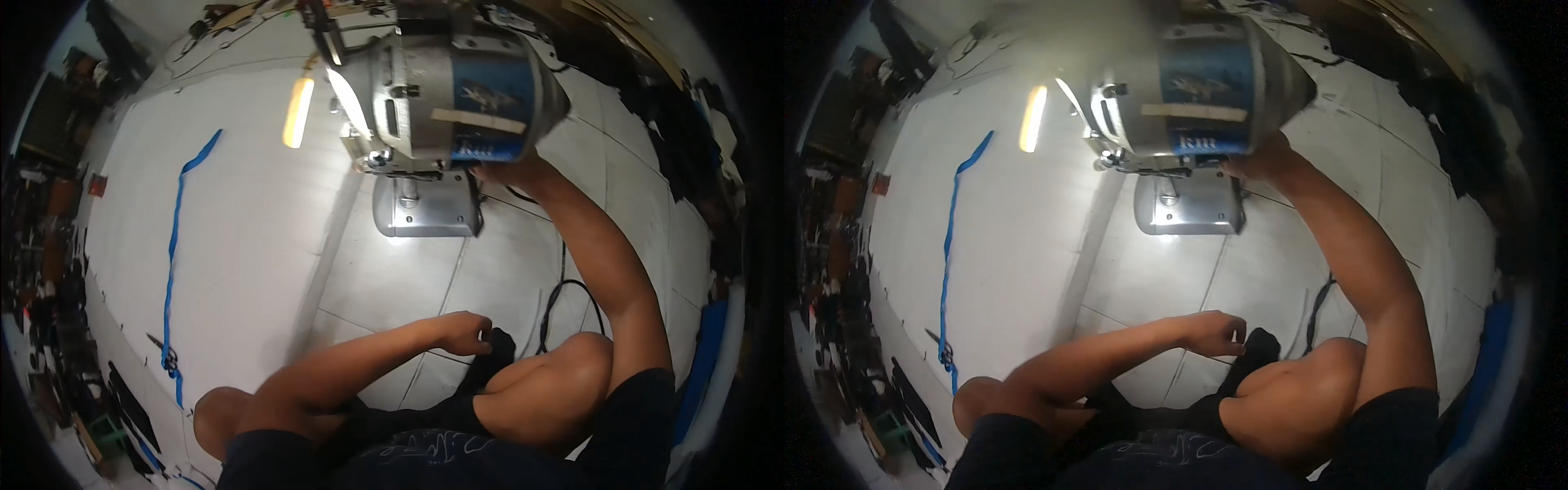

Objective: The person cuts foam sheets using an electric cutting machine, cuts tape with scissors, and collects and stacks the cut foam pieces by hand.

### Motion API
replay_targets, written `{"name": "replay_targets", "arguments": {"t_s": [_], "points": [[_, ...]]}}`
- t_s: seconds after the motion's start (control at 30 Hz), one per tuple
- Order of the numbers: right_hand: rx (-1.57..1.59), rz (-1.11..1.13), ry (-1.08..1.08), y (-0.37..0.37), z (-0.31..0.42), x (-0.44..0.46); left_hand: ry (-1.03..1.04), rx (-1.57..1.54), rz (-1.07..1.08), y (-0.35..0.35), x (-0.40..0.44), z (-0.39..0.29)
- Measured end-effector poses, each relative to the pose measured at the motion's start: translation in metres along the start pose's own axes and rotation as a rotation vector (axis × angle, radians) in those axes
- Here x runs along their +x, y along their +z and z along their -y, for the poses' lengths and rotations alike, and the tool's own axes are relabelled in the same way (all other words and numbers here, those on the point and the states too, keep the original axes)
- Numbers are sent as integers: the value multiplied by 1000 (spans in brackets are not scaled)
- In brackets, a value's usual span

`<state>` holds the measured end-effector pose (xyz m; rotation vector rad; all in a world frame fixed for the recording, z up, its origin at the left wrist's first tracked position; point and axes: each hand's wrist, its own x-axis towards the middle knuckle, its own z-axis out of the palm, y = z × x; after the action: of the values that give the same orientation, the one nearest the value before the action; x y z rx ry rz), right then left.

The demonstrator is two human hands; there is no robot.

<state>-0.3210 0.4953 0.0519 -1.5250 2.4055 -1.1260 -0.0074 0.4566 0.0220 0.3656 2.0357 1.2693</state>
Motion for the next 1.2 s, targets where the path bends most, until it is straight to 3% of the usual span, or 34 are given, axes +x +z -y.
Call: {"name": "replay_targets", "arguments": {"t_s": [0.1, 0.13, 0.2, 0.27, 0.3, 0.33, 0.4, 0.47, 0.57, 0.63, 0.73, 0.87, 0.93, 1.03, 1.1, 1.2], "points": [[-258, 16, -124, -15, 10, 8, -14, -99, -3, 7, 30, 1], [156, -4, 94, -19, 18, 8, -40, -148, -52, 6, 41, 6], [563, -35, 312, -21, 18, 11, -29, -182, -163, 3, 76, 23], [329, -32, 106, -21, -1, 18, -64, -213, -388, -4, 120, 38], [34, 70, 206, -37, 26, 21, -81, -220, -464, -22, 128, 28], [32, 71, 210, -37, 25, 23, -124, -202, -535, -40, 138, 17], [-346, 148, 123, -39, 19, 30, -137, -105, -637, -70, 163, -3], [-170, 47, 173, -34, 31, 20, -206, -105, -743, -90, 183, -19], [-280, -44, 84, -29, 20, 25, -345, -71, -748, -118, 231, -27], [-619, -314, -313, -24, 10, 32, -441, -51, -735, -124, 251, -30], [-714, -554, -649, -41, 9, 34, -413, -86, -761, -119, 275, -31], [-413, 54, 131, -48, 24, 53, -75, -240, -786, -102, 288, -33], [-314, 223, 325, -41, 23, 55, 127, -327, -760, -84, 288, -37], [-414, 156, 155, -34, 4, 62, 366, -348, -701, -47, 297, -41], [-433, 177, 161, -44, 2, 66, 603, -158, -676, -14, 319, -35], [-400, 298, 292, -78, 23, 70, 317, 41, -223, 37, 317, -35]]}}
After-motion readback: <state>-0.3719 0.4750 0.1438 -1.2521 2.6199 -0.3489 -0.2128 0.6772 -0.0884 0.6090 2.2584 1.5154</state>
